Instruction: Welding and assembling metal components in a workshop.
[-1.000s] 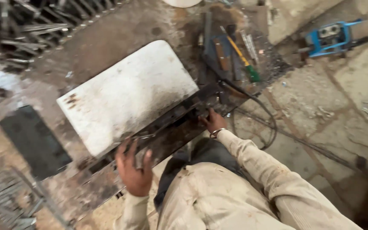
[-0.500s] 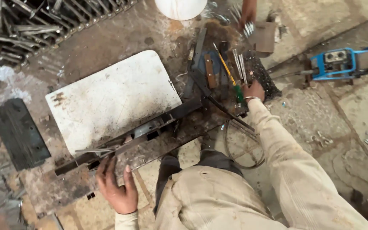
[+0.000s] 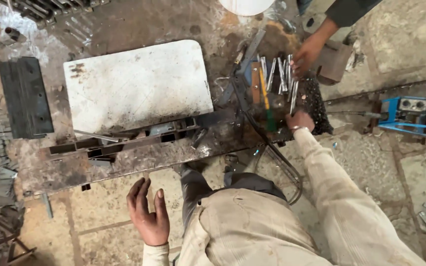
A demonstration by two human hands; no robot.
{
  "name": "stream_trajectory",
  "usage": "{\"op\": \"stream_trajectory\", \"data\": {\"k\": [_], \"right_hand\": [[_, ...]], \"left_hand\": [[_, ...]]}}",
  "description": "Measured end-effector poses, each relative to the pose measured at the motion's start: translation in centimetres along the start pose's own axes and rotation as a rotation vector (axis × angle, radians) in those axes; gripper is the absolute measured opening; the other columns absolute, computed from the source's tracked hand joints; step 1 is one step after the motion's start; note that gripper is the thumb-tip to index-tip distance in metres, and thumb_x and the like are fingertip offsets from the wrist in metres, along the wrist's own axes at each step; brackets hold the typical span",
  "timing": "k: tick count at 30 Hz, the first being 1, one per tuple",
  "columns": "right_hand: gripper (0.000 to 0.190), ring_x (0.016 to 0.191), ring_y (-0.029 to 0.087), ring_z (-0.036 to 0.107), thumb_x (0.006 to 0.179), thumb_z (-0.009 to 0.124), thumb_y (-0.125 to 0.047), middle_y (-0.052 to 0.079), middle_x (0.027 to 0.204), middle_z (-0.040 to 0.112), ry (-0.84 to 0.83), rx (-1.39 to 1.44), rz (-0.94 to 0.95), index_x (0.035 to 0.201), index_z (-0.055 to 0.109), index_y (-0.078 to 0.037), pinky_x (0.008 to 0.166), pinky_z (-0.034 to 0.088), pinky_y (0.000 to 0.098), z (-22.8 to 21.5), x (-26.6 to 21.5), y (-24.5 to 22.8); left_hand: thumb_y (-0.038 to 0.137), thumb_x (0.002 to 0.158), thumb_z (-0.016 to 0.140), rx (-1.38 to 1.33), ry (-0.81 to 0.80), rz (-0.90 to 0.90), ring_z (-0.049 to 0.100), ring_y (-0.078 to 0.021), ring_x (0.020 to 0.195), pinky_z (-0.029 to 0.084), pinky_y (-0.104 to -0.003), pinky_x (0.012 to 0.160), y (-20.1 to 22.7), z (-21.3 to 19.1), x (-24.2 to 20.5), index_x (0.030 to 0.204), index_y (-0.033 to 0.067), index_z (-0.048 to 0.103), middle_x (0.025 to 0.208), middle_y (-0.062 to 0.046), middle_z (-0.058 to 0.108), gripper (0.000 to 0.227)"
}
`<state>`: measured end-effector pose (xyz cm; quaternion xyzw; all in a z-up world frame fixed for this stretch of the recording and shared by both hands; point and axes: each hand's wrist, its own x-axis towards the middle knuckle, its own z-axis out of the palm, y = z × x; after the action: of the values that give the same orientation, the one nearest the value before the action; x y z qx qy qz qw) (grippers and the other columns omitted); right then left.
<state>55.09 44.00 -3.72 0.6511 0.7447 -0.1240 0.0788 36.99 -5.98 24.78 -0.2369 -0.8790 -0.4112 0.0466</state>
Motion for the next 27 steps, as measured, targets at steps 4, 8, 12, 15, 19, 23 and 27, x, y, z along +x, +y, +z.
{"op": "stream_trajectory", "data": {"k": [4,8,12,15,19,23,27], "right_hand": [[0.056,0.1,0.043,0.07,0.089,0.069,-0.057,0.024,0.109,0.073,-0.187,-0.042,-0.125,0.108,0.077,-0.004,0.084,0.056,0.0525,1.2,-1.2,4.1],[0.05,0.084,0.042,0.077,0.091,0.061,-0.05,0.025,0.092,0.078,-0.358,0.299,-0.119,0.104,0.073,-0.004,0.079,0.058,0.0527,-1.0,-3.9,6.9],[0.033,0.082,0.046,0.069,0.09,0.065,-0.04,0.025,0.088,0.073,0.035,0.054,-0.28,0.093,0.073,-0.008,0.078,0.053,0.0563,-6.5,-6.5,6.9],[0.03,0.078,0.045,0.066,0.096,0.065,-0.034,0.023,0.085,0.07,0.272,0.08,-0.422,0.089,0.065,-0.005,0.069,0.051,0.0571,-12.4,-9.1,4.5],[0.027,0.071,0.043,0.064,0.097,0.065,-0.032,0.02,0.08,0.067,0.264,0.079,-0.615,0.094,0.062,-0.006,0.063,0.05,0.0552,-18.8,-13.1,-0.5],[0.015,0.078,0.042,0.065,0.104,0.063,-0.019,0.019,0.092,0.068,0.231,0.358,-1.003,0.105,0.065,-0.004,0.066,0.05,0.0509,-23.2,-17.5,-6.5],[0.014,0.069,0.034,0.065,0.105,0.066,-0.012,0.016,0.088,0.068,0.082,0.54,-1.036,0.116,0.067,-0.003,0.064,0.051,0.0451,-24.9,-21.0,-12.6]], "left_hand": [[0.011,0.099,0.068,-0.016,0.014,-0.002,0.059,-0.0369,0.127,0.048,-0.044,0.108,0.2,0.2,-0.1,0.132,-0.0007,0.064,0.135,-0.02,0.061,0.035],[0.012,0.1,0.068,-0.034,-0.016,-0.012,0.059,-0.037,0.126,0.047,-0.044,0.108,-0.1,0.7,0.8,0.132,-0.0009,0.065,0.135,-0.02,0.061,0.035],[0.013,0.101,0.068,-0.094,-0.033,0.006,0.059,-0.036,0.128,0.047,-0.043,0.109,-0.3,2.2,1.8,0.132,-0.0006,0.065,0.136,-0.02,0.06,0.033],[0.013,0.101,0.069,-0.068,-0.054,0.052,0.058,-0.0357,0.128,0.046,-0.044,0.111,-0.8,3.9,2.2,0.132,-0.0003,0.066,0.135,-0.02,0.061,0.034],[0.019,0.099,0.069,-0.219,-0.143,0.029,0.062,-0.0327,0.121,0.052,-0.041,0.104,0.5,5.5,2.9,0.132,0.0023,0.064,0.137,-0.02,0.06,0.038],[0.021,0.099,0.07,-0.293,-0.206,-0.029,0.067,-0.0336,0.111,0.054,-0.04,0.092,1.2,6.1,3.4,0.128,0.0027,0.068,0.129,-0.019,0.064,0.035],[0.021,0.097,0.069,-0.345,-0.183,-0.13,0.07,-0.0325,0.104,0.056,-0.039,0.09,1.3,5.6,3.5,0.126,0.0029,0.068,0.129,-0.018,0.065,0.034]]}}
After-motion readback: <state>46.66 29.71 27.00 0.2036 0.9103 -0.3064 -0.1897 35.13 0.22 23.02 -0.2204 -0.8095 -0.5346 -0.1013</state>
